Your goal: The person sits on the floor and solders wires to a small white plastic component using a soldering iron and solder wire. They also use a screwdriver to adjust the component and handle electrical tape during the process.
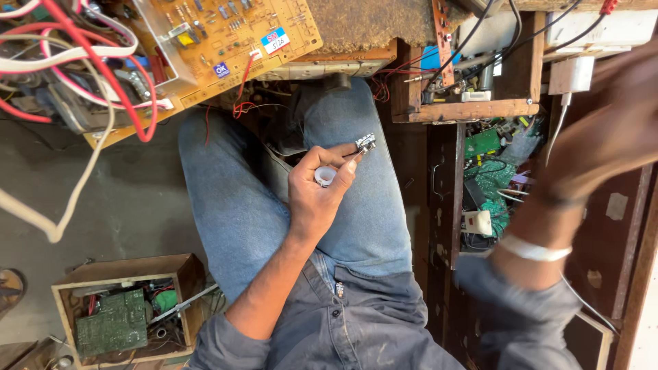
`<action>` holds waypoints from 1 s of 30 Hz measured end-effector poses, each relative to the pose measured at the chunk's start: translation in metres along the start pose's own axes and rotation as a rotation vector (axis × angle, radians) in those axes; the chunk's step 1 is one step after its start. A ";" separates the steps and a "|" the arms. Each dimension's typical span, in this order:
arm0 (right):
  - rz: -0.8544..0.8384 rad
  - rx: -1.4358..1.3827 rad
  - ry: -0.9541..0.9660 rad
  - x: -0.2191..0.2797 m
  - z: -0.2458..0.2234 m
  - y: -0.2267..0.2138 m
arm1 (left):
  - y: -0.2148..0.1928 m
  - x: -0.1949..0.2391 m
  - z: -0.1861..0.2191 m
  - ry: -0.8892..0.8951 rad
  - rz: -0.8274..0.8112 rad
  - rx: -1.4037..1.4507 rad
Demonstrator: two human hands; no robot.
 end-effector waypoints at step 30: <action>-0.409 -0.881 0.684 0.120 -0.157 0.037 | 0.013 0.052 0.104 -0.248 -0.134 0.306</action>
Point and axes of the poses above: each hand's wrist, its own x-axis away from the middle knuckle, its own y-axis out of the palm, z = x × y, the point moved 9 cm from there along -x, towards the middle knuckle, and after that the axes turned 5 degrees about x, right-handed, at the moved point
